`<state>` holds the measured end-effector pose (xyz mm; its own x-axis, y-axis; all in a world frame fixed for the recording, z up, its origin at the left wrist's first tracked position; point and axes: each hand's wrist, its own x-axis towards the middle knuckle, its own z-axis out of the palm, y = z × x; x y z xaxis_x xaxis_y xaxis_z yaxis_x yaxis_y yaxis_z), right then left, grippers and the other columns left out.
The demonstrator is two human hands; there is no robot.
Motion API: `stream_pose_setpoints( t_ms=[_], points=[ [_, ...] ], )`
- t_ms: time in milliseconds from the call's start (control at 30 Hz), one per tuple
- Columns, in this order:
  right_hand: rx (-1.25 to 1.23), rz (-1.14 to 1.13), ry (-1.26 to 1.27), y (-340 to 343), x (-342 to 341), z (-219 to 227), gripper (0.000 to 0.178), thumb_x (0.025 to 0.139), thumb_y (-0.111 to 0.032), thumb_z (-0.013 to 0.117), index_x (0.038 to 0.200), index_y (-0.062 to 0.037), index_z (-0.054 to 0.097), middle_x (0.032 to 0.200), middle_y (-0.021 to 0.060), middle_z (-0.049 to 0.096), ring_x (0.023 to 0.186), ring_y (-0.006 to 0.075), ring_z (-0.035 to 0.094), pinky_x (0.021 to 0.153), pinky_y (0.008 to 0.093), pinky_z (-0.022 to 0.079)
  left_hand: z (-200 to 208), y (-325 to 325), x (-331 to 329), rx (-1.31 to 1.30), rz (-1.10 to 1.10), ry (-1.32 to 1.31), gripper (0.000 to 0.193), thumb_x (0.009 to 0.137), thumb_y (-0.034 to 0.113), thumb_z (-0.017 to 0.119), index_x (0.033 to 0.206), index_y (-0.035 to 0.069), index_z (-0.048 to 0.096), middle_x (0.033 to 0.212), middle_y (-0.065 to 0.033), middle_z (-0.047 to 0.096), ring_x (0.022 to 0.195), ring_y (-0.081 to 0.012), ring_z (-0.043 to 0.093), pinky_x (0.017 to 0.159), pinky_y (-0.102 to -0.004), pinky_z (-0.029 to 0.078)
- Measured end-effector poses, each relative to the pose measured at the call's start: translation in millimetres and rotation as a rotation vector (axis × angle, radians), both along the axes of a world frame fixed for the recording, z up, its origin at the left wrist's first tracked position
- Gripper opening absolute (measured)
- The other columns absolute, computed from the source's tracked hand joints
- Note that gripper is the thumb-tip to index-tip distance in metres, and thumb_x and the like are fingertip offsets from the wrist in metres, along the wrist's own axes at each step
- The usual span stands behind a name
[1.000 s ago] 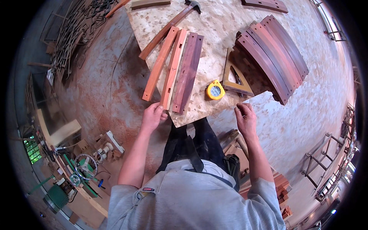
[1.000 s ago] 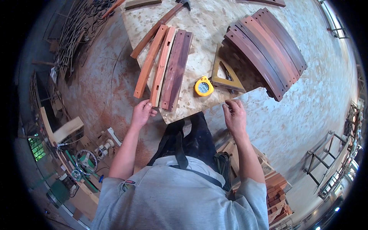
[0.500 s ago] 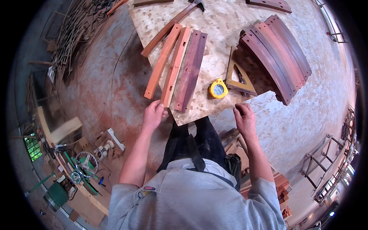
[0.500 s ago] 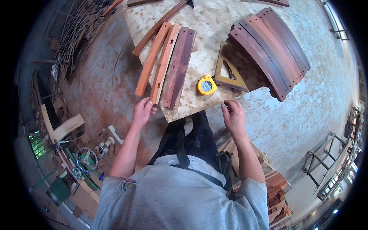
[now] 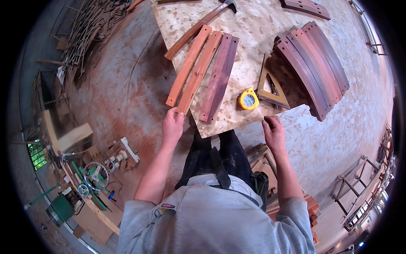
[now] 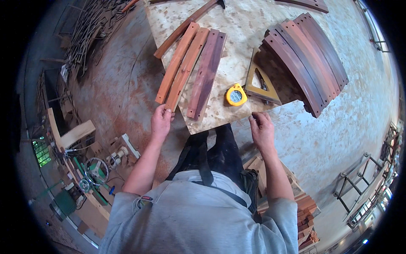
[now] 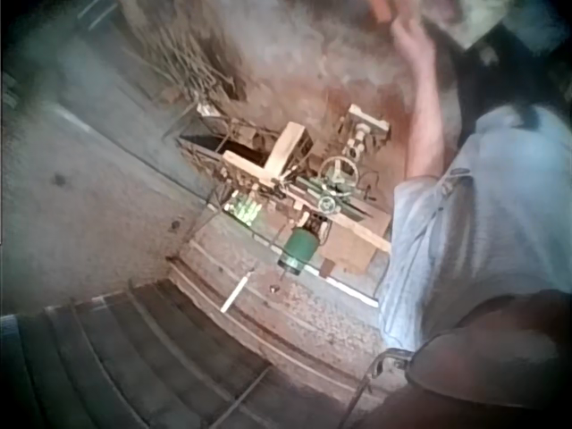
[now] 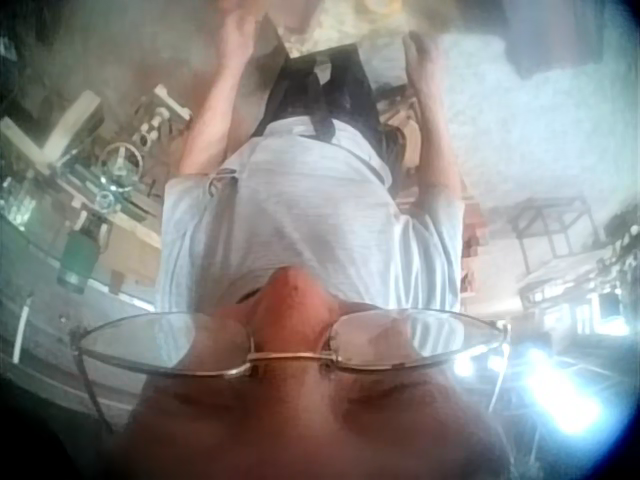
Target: The person repeatedly picks up rectangular wooden planks from a workbench and moves them to a green spindle moulder machine. They feed each plank through the machine to shape its edges, then return to the workbench to select the next piece. The process involves handling the wood by hand and operating the machine's controls.
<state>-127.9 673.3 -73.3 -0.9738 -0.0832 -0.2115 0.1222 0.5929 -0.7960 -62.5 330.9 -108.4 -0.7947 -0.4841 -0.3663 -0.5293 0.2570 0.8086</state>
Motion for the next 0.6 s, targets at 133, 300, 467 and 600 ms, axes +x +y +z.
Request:
stream_pose_setpoints(
  t_ms=[133,300,467,600],
  points=[
    [-0.007,0.01,-0.012,-0.4,-2.6,0.2,0.016,0.081,-0.008,0.061,0.094,0.0019,0.062,0.086,0.0131,0.058,0.073,0.023,0.058,0.067,0.0296,0.047,-3.7,0.8,-0.5,0.152,0.119,0.01,0.025,0.089,0.008,0.052,0.11,-0.005,0.049,0.091,-0.0098,0.06,0.077,-0.0139,0.063,0.066,-0.0263,0.054],
    [0.011,0.02,0.007,-2.3,-7.3,5.6,0.016,0.082,-0.009,0.061,0.093,0.0021,0.062,0.087,0.0135,0.059,0.073,0.0236,0.058,0.067,0.0302,0.047,-10.4,0.3,1.2,0.239,0.164,0.037,0.024,0.088,0.007,0.054,0.109,-0.004,0.05,0.093,-0.009,0.06,0.08,-0.013,0.062,0.067,-0.0255,0.054],
    [0.024,0.033,-0.004,-3.3,-11.9,7.4,0.016,0.082,-0.009,0.061,0.093,0.0019,0.062,0.087,0.0132,0.059,0.075,0.0238,0.059,0.068,0.0306,0.047,-7.2,3.2,-1.9,0.356,0.253,0.059,0.024,0.086,0.005,0.056,0.107,-0.005,0.05,0.093,-0.009,0.059,0.079,-0.0122,0.061,0.068,-0.0251,0.054],
    [0.018,0.035,-0.009,-5.0,-11.5,5.2,0.015,0.082,-0.009,0.061,0.093,0.0015,0.062,0.086,0.0129,0.059,0.076,0.024,0.059,0.069,0.0307,0.047,-8.2,-0.1,-3.0,0.537,0.364,0.048,0.03,0.084,0.002,0.057,0.111,-0.005,0.046,0.096,-0.0097,0.057,0.08,-0.0135,0.06,0.073,-0.0255,0.053]
  ],
)
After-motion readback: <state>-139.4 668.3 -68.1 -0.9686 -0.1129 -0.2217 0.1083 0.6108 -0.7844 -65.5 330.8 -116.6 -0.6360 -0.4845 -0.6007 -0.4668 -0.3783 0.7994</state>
